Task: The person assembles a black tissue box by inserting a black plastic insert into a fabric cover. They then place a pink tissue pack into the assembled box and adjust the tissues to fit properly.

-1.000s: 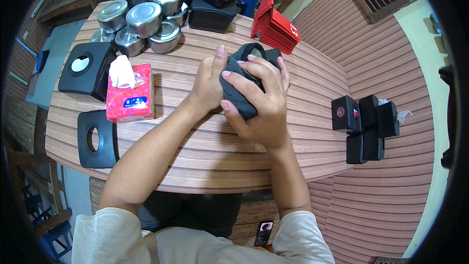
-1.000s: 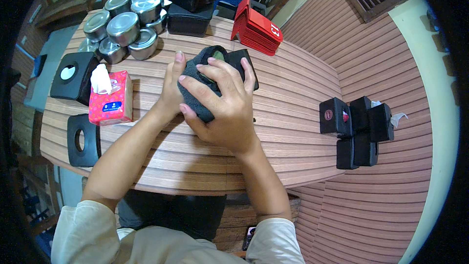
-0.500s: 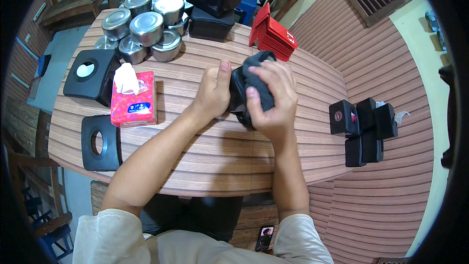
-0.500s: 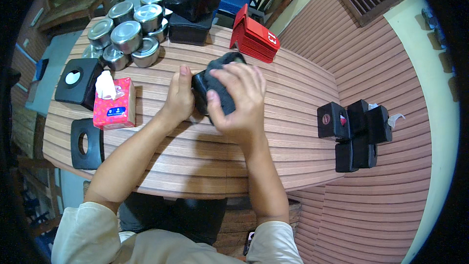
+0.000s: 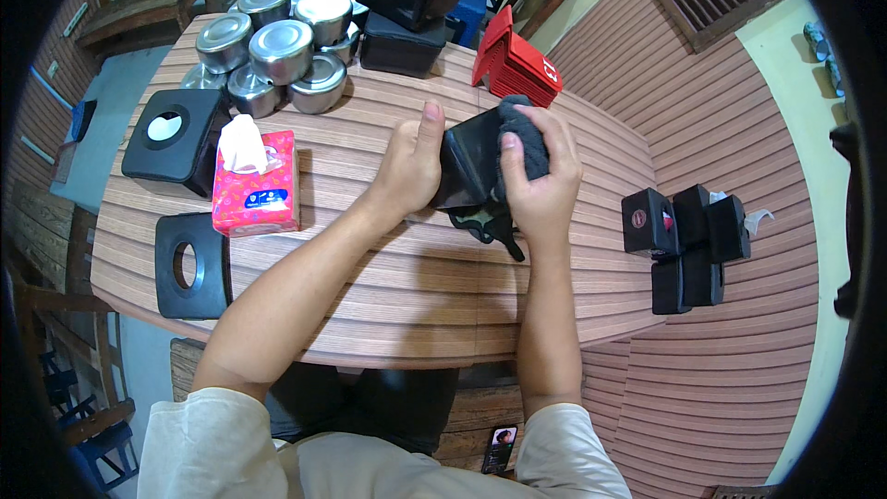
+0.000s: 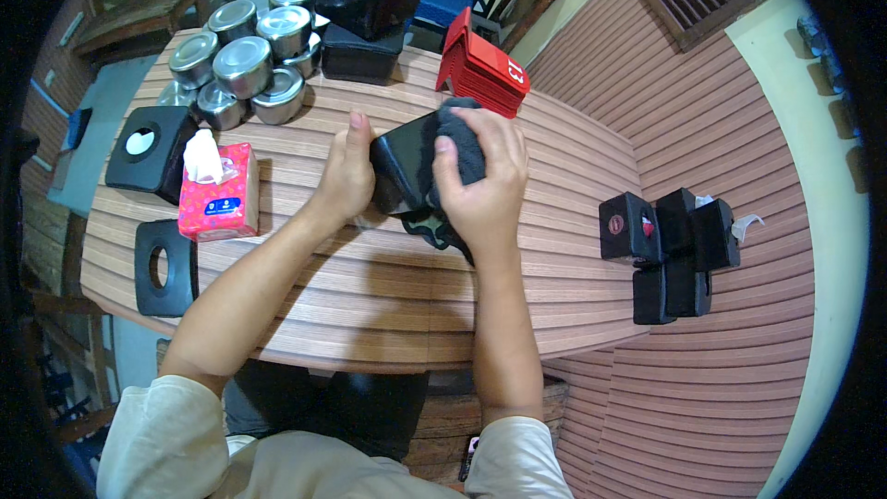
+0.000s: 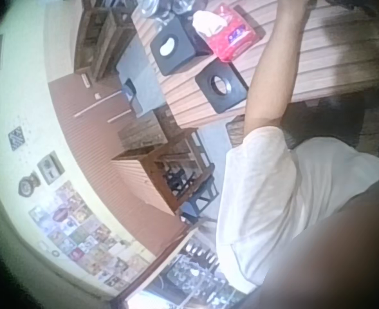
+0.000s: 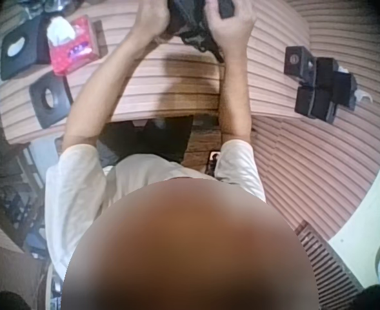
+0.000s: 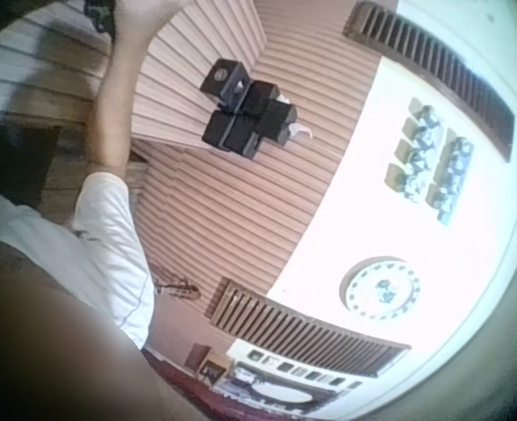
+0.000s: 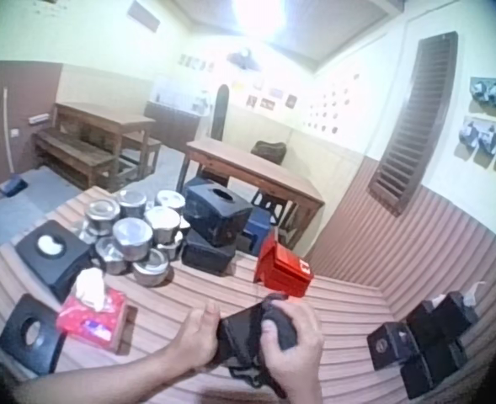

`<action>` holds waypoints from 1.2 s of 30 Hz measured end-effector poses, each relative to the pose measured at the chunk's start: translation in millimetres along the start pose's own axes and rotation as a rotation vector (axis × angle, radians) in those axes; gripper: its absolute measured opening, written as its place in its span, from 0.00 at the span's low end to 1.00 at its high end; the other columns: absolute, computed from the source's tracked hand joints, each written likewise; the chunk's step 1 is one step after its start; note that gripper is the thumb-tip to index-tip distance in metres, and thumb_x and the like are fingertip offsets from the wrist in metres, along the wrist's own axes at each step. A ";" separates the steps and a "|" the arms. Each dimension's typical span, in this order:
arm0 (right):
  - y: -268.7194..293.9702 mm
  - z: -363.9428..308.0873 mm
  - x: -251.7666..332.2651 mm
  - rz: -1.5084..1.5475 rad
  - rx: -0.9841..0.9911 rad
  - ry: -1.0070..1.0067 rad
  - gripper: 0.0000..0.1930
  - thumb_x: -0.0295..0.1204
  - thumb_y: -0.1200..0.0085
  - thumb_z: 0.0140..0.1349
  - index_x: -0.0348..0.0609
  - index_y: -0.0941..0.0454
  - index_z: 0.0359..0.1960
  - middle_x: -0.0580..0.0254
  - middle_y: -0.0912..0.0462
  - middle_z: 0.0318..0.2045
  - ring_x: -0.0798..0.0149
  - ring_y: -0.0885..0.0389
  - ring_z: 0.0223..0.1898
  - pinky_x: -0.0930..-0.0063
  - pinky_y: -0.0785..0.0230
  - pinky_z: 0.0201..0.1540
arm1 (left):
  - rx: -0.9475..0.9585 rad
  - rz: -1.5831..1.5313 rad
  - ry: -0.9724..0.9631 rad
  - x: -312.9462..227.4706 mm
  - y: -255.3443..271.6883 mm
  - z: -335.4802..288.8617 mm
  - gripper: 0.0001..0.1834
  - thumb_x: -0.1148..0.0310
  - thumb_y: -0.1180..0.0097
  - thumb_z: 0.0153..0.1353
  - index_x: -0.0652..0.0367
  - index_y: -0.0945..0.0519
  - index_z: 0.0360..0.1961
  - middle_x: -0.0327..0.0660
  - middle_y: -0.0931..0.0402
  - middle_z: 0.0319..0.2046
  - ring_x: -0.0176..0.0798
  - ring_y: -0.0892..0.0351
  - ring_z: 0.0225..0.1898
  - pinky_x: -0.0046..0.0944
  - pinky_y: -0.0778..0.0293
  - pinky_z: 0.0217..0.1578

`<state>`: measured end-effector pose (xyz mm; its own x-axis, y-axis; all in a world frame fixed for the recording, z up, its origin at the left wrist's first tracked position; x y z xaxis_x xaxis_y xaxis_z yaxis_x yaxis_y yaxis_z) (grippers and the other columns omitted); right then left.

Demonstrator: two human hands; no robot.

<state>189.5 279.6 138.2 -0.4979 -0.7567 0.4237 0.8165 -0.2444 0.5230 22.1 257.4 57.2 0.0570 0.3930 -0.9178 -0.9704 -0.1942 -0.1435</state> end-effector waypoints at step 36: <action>-6.0 -9.0 -13.2 0.148 -0.063 -0.124 0.12 0.26 0.43 0.76 0.38 0.13 0.54 0.46 0.13 0.56 0.51 0.17 0.61 0.59 0.30 0.68 | -0.157 -0.007 -0.059 2.0 3.6 4.2 0.36 0.51 0.55 0.85 0.71 0.23 0.23 0.37 0.33 0.15 0.29 0.34 0.23 0.42 0.32 0.26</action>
<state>193.8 285.6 122.8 -0.4003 -0.7075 0.5824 0.8981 -0.1765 0.4029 17.7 261.3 56.4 0.0450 0.4461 -0.8938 -0.9210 -0.3280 -0.2101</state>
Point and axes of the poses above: each hand's wrist, its own z-axis towards the middle knuckle, its own y-axis out of the back of the hand, x = y × z, the point moved 5 cm from there along z, towards the middle knuckle
